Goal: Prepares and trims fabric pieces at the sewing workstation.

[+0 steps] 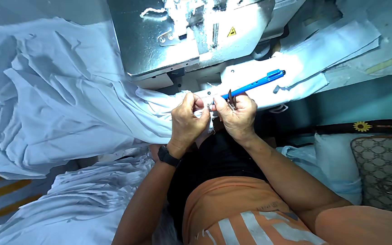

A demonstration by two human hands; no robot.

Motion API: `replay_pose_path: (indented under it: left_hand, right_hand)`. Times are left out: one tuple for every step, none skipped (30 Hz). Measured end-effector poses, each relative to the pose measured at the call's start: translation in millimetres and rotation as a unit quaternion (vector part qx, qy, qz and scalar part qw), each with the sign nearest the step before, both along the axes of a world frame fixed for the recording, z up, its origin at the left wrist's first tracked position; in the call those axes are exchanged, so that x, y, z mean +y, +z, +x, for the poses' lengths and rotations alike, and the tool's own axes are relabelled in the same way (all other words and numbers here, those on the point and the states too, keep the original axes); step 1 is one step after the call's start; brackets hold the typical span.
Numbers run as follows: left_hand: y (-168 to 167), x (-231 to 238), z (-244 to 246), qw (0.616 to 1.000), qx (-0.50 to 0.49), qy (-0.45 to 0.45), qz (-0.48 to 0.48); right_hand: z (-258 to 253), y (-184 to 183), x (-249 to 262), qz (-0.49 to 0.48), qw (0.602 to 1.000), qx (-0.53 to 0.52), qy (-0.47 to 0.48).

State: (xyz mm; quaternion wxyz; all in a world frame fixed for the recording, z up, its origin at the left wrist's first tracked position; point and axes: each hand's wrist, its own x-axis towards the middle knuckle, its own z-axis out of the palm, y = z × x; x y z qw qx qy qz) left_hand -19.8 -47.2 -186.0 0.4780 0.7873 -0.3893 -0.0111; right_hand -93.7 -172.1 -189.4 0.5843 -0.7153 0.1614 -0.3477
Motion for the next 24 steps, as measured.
replay_pose_path:
  left_hand:
    - [-1,0,0,1.0,0.0,0.0,-0.003]
    - [-1,0,0,1.0,0.001,0.001,-0.005]
    - [-2,-1,0,1.0,0.001,0.004,-0.005]
    - [-2,-1,0,1.0,-0.001,0.006,-0.003]
    - [-2,-1,1,1.0,0.0,0.004,0.001]
    - [-1,-1,3,1.0,0.002,-0.007,0.006]
    - [2,1,6,0.999,0.006,-0.036,0.016]
    - [8,5,13,0.996,0.013,-0.084,0.033]
    - [16,8,21,0.988,0.014,-0.143,0.059]
    - [22,10,29,0.976,0.002,-0.197,0.093]
    - [27,11,35,0.963,-0.019,-0.237,0.129]
    - [31,12,38,0.952,-0.043,-0.262,0.151]
    - [34,13,39,0.946,-0.065,-0.274,0.16]
    - [37,13,39,0.942,-0.087,-0.279,0.165]
    - [42,13,40,0.939,-0.108,-0.28,0.165]
    - [49,14,42,0.94,-0.123,-0.279,0.155]
    - [59,15,45,0.945,-0.123,-0.275,0.129]
    - [71,15,49,0.953,-0.105,-0.268,0.091]
    - [83,13,55,0.962,-0.083,-0.255,0.046]
    - [96,13,61,0.97,-0.06,-0.236,0.017]
    - [109,13,64,0.976,-0.041,-0.214,0.008]
    - [118,14,67,0.98,-0.025,-0.195,0.007]
    - [125,15,69,0.984,-0.014,-0.18,0.003]
    - [130,16,70,0.986,-0.004,-0.167,0.002]
  right_hand:
    - [0,-1,-1,-0.003,1.0,0.0,0.002]
    - [-2,-3,-2,-0.006,1.0,0.0,0.011]
    - [-3,-5,-3,-0.007,1.0,0.001,0.015]
    - [-4,-5,-4,-0.004,1.0,0.001,0.018]
    - [-5,-4,-5,0.009,1.0,0.001,0.023]
    - [-6,-1,-6,0.034,0.999,0.003,0.029]
    - [-8,5,-8,0.071,0.997,0.008,0.033]
    - [-8,13,-11,0.106,0.994,0.017,0.03]
    - [-7,21,-17,0.122,0.992,0.034,0.015]
    - [-6,28,-25,0.121,0.99,0.067,-0.007]
    - [-7,35,-35,0.103,0.987,0.12,-0.021]
    - [-9,40,-45,0.075,0.979,0.186,-0.029]
    - [-12,43,-56,0.042,0.965,0.256,-0.026]
    - [-13,44,-65,0.011,0.948,0.317,-0.011]
    - [-13,43,-72,-0.017,0.928,0.372,0.003]
    - [-12,44,-76,-0.04,0.908,0.417,0.014]
    - [-10,46,-79,-0.063,0.892,0.448,0.021]
    - [-8,48,-81,-0.092,0.879,0.467,0.023]
    - [-7,51,-81,-0.117,0.875,0.47,0.02]
    - [-8,56,-79,-0.138,0.882,0.451,0.011]
    - [-10,60,-75,-0.156,0.902,0.403,-0.002]
    - [-13,63,-71,-0.171,0.927,0.333,-0.011]
    - [-15,66,-64,-0.173,0.953,0.247,-0.01]
    - [-17,71,-54,-0.15,0.976,0.158,0.01]
